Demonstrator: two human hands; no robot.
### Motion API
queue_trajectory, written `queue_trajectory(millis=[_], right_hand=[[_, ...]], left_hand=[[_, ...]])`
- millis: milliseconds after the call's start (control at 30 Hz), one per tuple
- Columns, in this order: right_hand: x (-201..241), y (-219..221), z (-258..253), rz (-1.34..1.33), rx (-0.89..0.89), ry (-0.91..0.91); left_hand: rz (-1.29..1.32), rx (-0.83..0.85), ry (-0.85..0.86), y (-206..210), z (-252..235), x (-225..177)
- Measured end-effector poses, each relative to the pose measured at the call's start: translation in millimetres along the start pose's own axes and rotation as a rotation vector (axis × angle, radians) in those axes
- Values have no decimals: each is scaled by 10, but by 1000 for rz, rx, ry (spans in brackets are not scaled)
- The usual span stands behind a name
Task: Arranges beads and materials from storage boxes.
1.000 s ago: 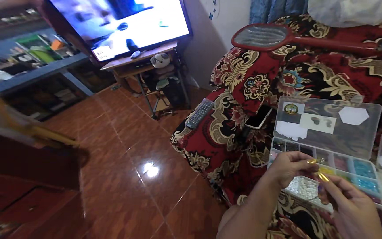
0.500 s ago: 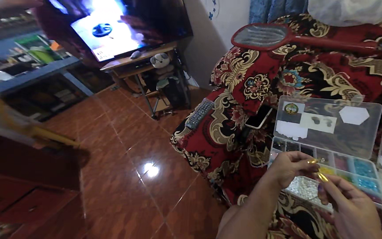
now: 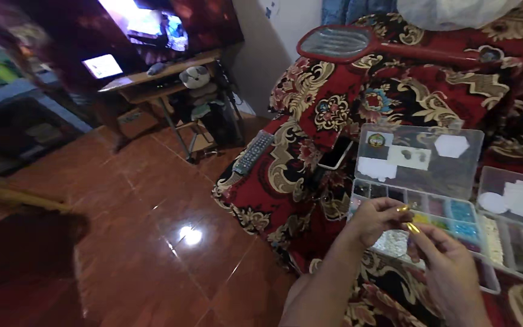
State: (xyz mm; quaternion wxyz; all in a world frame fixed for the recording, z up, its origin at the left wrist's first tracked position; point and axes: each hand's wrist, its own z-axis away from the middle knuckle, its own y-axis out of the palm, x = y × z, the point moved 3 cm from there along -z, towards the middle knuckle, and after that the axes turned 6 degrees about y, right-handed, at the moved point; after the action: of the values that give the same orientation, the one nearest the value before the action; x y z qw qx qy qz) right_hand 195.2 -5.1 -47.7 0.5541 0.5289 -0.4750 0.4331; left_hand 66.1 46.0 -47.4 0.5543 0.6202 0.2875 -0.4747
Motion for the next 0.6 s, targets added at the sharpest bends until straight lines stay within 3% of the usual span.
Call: queue_trajectory(millis=[600], right_hand=[[-8,24,-4,-45,8,5]], left_hand=[[17,25,-10,22,1,11]])
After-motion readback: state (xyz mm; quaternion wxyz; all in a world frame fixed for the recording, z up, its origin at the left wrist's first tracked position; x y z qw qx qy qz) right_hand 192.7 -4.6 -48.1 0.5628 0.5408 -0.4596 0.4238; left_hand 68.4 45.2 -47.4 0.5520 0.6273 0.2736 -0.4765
